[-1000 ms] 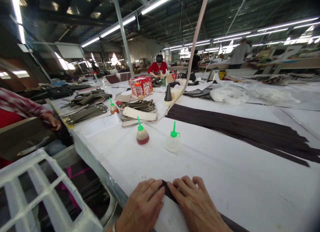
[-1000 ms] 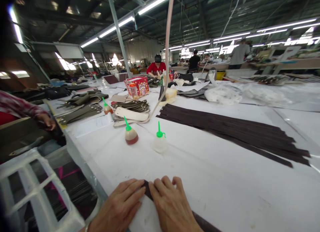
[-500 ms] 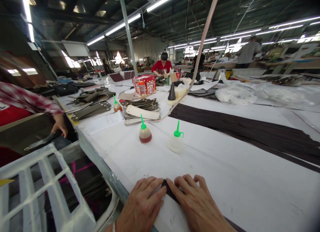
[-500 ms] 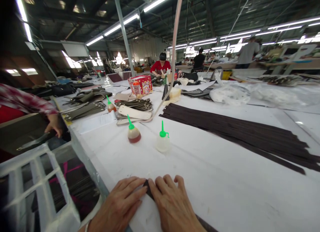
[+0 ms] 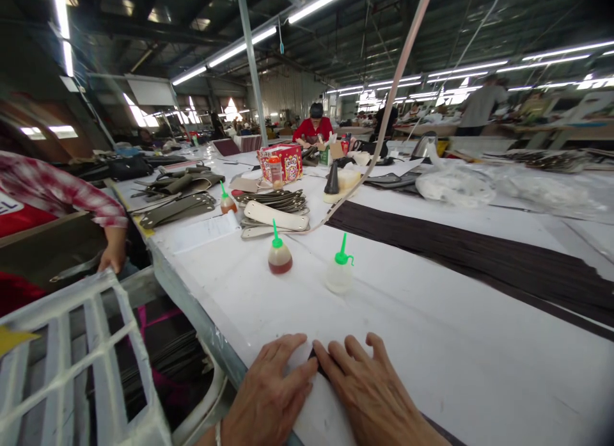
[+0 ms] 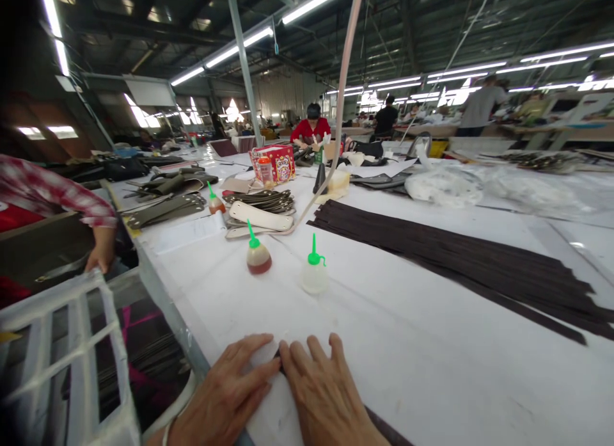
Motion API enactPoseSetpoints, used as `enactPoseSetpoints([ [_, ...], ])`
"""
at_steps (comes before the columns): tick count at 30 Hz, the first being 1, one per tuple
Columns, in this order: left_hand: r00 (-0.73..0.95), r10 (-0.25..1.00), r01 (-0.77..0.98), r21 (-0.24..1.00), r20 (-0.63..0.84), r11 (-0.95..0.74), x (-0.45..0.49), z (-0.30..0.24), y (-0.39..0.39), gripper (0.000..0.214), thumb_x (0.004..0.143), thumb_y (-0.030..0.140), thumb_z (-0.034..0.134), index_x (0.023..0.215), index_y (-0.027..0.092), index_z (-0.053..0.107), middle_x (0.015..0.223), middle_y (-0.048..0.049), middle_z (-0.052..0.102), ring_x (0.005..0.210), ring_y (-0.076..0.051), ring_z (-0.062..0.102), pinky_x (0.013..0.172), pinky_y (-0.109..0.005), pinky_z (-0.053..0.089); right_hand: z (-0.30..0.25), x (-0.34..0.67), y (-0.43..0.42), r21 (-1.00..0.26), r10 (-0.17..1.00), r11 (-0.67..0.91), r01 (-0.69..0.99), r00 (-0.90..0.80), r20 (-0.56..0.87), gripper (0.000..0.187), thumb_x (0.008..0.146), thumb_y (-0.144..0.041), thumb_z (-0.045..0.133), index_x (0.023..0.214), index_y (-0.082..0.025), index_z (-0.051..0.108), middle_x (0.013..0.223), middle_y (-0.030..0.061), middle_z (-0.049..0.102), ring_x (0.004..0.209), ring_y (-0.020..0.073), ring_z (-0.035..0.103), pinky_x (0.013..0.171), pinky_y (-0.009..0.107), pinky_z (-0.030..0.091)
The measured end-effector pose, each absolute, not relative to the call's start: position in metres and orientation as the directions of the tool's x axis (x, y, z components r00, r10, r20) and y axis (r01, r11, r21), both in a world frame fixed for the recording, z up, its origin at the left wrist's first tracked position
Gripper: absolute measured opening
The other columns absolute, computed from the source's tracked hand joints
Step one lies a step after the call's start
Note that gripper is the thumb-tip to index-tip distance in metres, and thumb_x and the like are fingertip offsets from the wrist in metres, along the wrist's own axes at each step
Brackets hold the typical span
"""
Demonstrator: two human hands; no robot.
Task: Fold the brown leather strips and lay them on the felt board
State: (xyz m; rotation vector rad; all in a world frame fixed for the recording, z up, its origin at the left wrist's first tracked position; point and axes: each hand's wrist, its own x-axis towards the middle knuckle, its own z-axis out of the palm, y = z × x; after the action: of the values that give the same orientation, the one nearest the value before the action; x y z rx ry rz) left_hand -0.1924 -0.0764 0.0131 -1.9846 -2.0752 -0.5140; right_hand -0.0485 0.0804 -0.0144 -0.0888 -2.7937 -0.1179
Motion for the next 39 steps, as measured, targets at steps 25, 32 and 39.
enactPoseSetpoints([
  [25, -0.023, 0.992, 0.928, 0.372, 0.128, -0.026, -0.193, 0.030, -0.046, 0.038, 0.094, 0.006, 0.039, 0.125, 0.025, 0.050, 0.106, -0.0022, 0.060, 0.099, -0.022, 0.048, 0.088, -0.039, 0.038, 0.010, -0.026, 0.091, -0.149, 0.095, 0.987, 0.051, -0.949, 0.302, 0.027, 0.077, 0.005, 0.057, 0.093, -0.017, 0.057, 0.089, 0.0032, 0.054, 0.078, 0.0203, 0.045, 0.072, 0.033, 0.032],
  [32, 0.025, 0.990, 0.937, 0.343, 0.136, -0.071, -0.194, 0.029, -0.047, 0.040, 0.096, 0.011, 0.042, 0.132, 0.026, 0.048, 0.110, -0.0019, 0.061, 0.101, -0.022, 0.047, 0.088, -0.039, 0.037, 0.011, -0.019, 0.091, -0.033, 0.027, 0.999, 0.016, -0.927, 0.375, 0.026, 0.076, -0.001, 0.062, 0.095, -0.016, 0.056, 0.086, 0.0021, 0.054, 0.075, 0.0196, 0.045, 0.072, 0.034, 0.032],
  [39, 0.064, 0.989, 0.951, 0.291, 0.135, -0.101, -0.196, 0.026, -0.045, 0.040, 0.094, 0.012, 0.049, 0.131, 0.027, 0.050, 0.109, -0.0008, 0.062, 0.098, -0.021, 0.047, 0.086, -0.038, 0.036, 0.012, -0.010, 0.093, 0.033, -0.017, 0.999, -0.005, -0.930, 0.368, 0.026, 0.077, -0.004, 0.065, 0.098, -0.015, 0.055, 0.086, 0.0013, 0.053, 0.074, 0.0188, 0.045, 0.071, 0.034, 0.031],
])
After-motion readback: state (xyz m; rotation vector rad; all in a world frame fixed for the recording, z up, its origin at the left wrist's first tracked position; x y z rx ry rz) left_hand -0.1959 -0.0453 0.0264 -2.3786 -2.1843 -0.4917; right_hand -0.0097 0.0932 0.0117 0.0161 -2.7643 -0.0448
